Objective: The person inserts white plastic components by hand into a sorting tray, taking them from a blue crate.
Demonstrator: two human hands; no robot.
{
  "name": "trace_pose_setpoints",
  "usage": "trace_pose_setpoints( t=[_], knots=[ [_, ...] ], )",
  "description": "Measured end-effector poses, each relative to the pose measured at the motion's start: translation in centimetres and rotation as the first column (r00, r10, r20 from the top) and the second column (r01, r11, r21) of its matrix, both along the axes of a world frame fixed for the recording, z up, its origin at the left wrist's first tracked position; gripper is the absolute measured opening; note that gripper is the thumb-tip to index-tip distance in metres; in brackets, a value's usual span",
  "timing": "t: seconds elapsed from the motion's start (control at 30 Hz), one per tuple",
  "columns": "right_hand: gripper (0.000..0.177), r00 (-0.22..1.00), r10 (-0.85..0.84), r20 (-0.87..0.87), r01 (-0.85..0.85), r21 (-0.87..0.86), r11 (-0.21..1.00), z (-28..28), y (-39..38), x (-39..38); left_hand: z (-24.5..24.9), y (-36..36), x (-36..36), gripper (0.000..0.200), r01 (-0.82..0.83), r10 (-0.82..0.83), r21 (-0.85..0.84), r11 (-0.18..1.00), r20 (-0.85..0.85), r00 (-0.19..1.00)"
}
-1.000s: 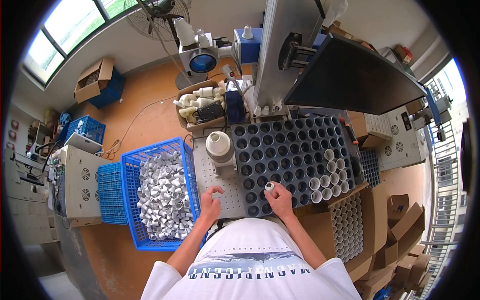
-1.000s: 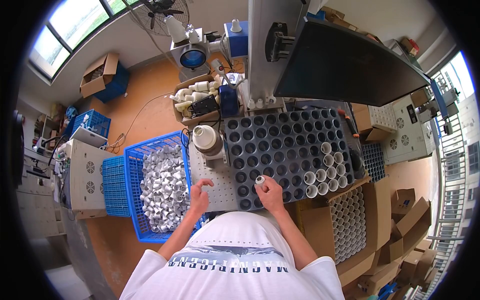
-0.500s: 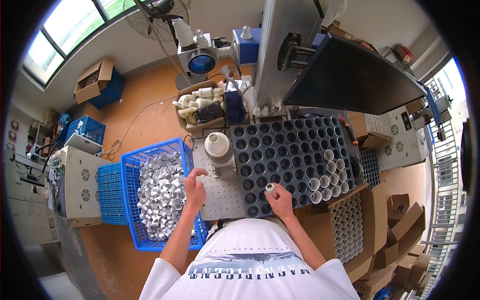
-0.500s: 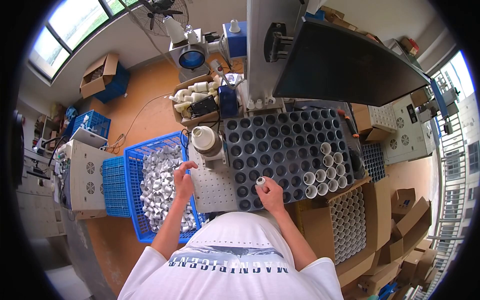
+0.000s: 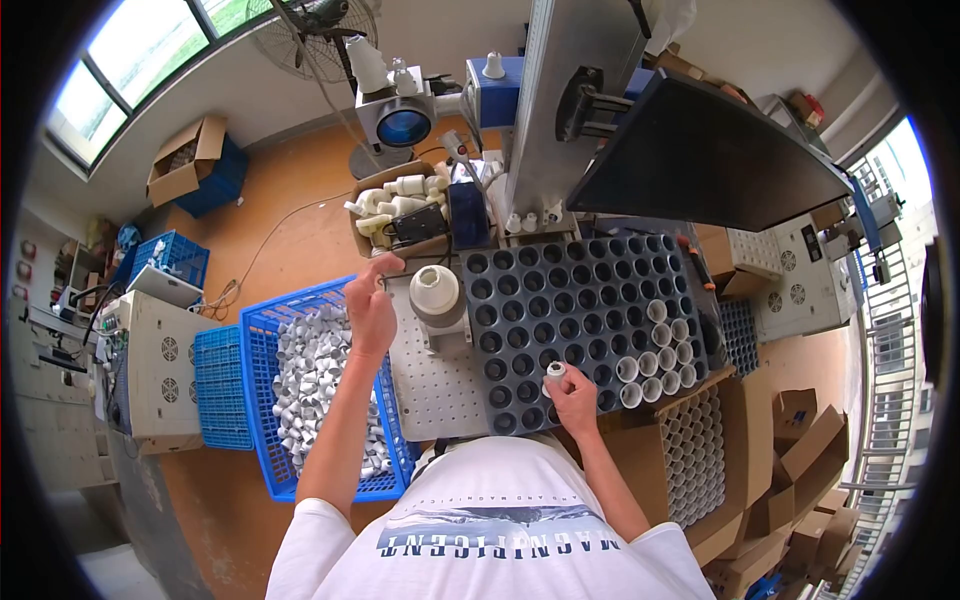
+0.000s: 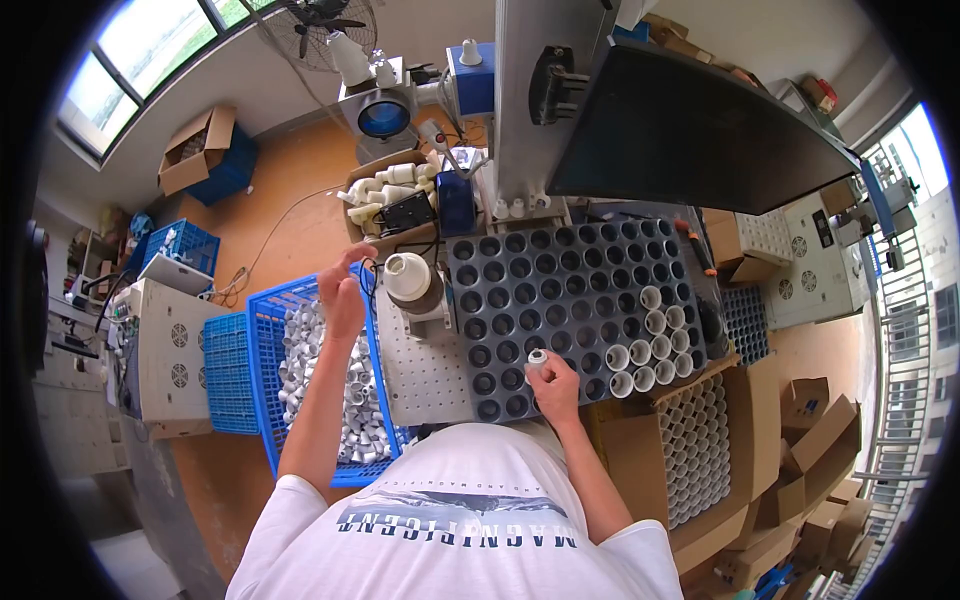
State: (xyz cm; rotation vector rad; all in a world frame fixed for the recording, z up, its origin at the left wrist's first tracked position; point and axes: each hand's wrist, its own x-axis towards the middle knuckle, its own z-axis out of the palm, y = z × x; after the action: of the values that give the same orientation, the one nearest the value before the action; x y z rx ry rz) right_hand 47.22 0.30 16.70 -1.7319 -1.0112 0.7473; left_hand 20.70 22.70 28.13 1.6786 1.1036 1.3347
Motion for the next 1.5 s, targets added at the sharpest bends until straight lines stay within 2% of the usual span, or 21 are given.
trace_pose_setpoints(
  t=[0.13,0.17,0.2,0.23,0.3,0.33,0.37,0.43,0.57,0.67,0.73,0.83,0.9,0.97,1.0,1.1,1.17,1.23,1.33,1.43,1.5],
  knots=[
    [0.033,0.994,0.001,-0.106,0.002,0.029,1.000,0.9,1.2,0.0,1.9,0.6,2.3,0.036,0.087,-0.087,0.035,0.996,0.007,0.996],
    [0.027,0.988,0.008,-0.157,0.002,0.062,0.998,2.3,1.9,-0.4,2.3,0.6,2.9,0.045,0.115,-0.115,0.049,0.992,-0.001,0.993],
    [0.022,0.978,0.017,-0.207,0.003,0.095,0.996,3.9,2.8,-0.9,2.8,0.4,4.0,0.038,0.128,-0.131,0.084,0.988,0.036,0.991],
    [0.019,0.966,0.027,-0.255,0.005,0.126,0.992,5.3,4.0,-1.5,2.8,0.6,4.0,0.034,0.190,-0.190,0.012,0.982,0.015,0.982],
    [0.031,0.943,0.121,-0.309,-0.039,0.259,0.965,7.8,6.7,-3.3,2.8,0.6,4.1,0.028,0.304,-0.308,-0.131,0.944,-0.009,0.951],
    [0.035,0.933,0.164,-0.322,-0.061,0.307,0.950,9.9,8.4,-4.8,4.1,-0.1,4.3,0.018,0.223,-0.222,-0.015,0.975,0.076,0.972],
    [0.035,0.897,0.227,-0.379,-0.078,0.369,0.926,11.5,10.0,-6.4,4.7,-0.5,3.6,0.018,0.170,-0.169,0.002,0.985,0.122,0.978],
    [0.035,0.914,0.317,-0.252,-0.174,0.463,0.869,13.0,13.3,-9.0,5.1,-1.0,0.3,0.018,0.061,-0.065,0.025,0.998,0.210,0.976],
    [0.037,0.946,0.322,0.037,-0.294,0.518,0.803,11.5,17.3,-11.6,0.9,-2.1,-11.5,0.025,-0.292,0.293,0.053,0.955,-0.025,0.956],
    [0.038,0.943,0.322,0.089,-0.318,0.533,0.784,10.5,18.0,-11.5,-6.1,-4.8,-20.6,0.029,-0.590,0.581,0.032,0.807,-0.224,0.783],
    [0.038,0.945,0.311,0.104,-0.316,0.543,0.778,10.6,17.6,-11.6,-9.2,-7.9,-24.1,0.029,-0.678,0.633,-0.017,0.735,-0.341,0.695],
    [0.036,0.957,0.270,0.108,-0.281,0.581,0.764,10.2,17.3,-11.6,-14.0,-11.3,-23.0,0.028,-0.562,0.473,-0.193,0.804,-0.364,0.802],
    [0.027,0.944,0.239,0.230,-0.331,0.610,0.720,9.4,16.9,-10.9,-16.1,-12.4,-18.7,0.027,-0.392,0.337,-0.221,0.893,-0.247,0.908],
    [0.025,0.960,0.225,0.164,-0.278,0.593,0.756,8.9,15.7,-10.4,-16.7,-13.1,-14.1,0.028,-0.290,0.228,-0.309,0.906,-0.222,0.948],
    [0.022,0.956,0.175,0.236,-0.285,0.596,0.751,9.0,14.5,-9.5,-15.4,-13.6,-11.4,0.030,-0.194,0.153,-0.280,0.940,-0.160,0.975],
    [0.020,0.968,0.107,0.228,-0.201,0.440,0.875,5.5,10.4,-4.2,-12.8,-13.9,-6.2,0.033,-0.070,0.018,-0.292,0.954,-0.175,0.984],
    [0.016,0.967,-0.037,0.253,-0.034,0.269,0.962,3.1,7.1,1.6,-11.5,-13.8,-4.8,0.033,-0.002,-0.078,-0.314,0.950,-0.241,0.967],
    [0.023,0.906,-0.219,0.364,0.170,0.162,0.972,0.8,4.5,8.0,-11.1,-13.9,-4.1,0.033,0.015,-0.112,-0.309,0.951,-0.297,0.948],
    [0.055,0.749,-0.160,0.643,0.278,-0.086,0.957,0.9,2.3,16.3,-11.0,-14.0,-3.2,0.033,0.029,-0.145,-0.293,0.956,-0.383,0.912],
    [0.067,0.619,-0.015,0.785,0.346,-0.255,0.903,1.0,2.6,20.1,-10.1,-14.1,-1.1,0.033,0.076,-0.191,-0.301,0.951,-0.374,0.908],
    [0.072,0.600,0.094,0.795,0.277,-0.316,0.908,0.7,3.0,21.0,-9.7,-14.5,0.3,0.035,0.123,-0.246,-0.346,0.930,-0.338,0.908]
  ],
)
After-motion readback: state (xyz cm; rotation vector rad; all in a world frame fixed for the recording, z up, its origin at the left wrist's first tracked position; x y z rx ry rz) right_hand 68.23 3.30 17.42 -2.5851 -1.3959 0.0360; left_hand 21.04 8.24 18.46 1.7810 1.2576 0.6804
